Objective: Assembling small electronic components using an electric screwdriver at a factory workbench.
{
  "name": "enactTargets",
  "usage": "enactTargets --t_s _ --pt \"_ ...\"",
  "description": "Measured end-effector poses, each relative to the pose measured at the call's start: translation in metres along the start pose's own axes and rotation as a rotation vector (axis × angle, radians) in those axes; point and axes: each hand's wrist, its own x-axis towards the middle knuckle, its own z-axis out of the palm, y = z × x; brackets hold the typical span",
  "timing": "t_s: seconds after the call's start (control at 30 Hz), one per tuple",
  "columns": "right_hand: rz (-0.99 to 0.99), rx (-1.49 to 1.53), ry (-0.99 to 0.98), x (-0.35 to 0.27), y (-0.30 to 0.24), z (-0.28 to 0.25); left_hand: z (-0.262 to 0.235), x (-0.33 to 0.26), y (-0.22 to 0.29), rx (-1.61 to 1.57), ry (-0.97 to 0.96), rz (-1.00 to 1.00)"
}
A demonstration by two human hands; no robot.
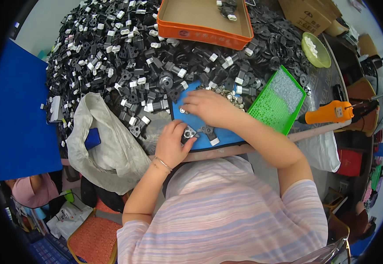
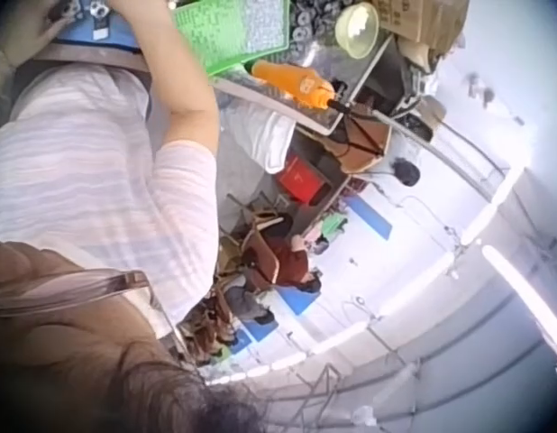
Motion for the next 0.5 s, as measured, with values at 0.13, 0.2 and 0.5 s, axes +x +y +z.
enactTargets --t_s 0.13,0.2,0.5 --pt "-0.072 0.036 -0.087 0.01 0.01 0.016 0.0 0.0 0.003 -0.002 -0.018 -0.023" --pt "-0.029 -0.06 -0.217 0.008 0.016 0.01 -0.001 0.0 0.004 0.0 -0.026 -0.032" --pt "0.175 -0.315 -0.217 -0.026 0.022 -0.032 -0.014 0.014 -0.009 -0.09 -0.077 -0.066"
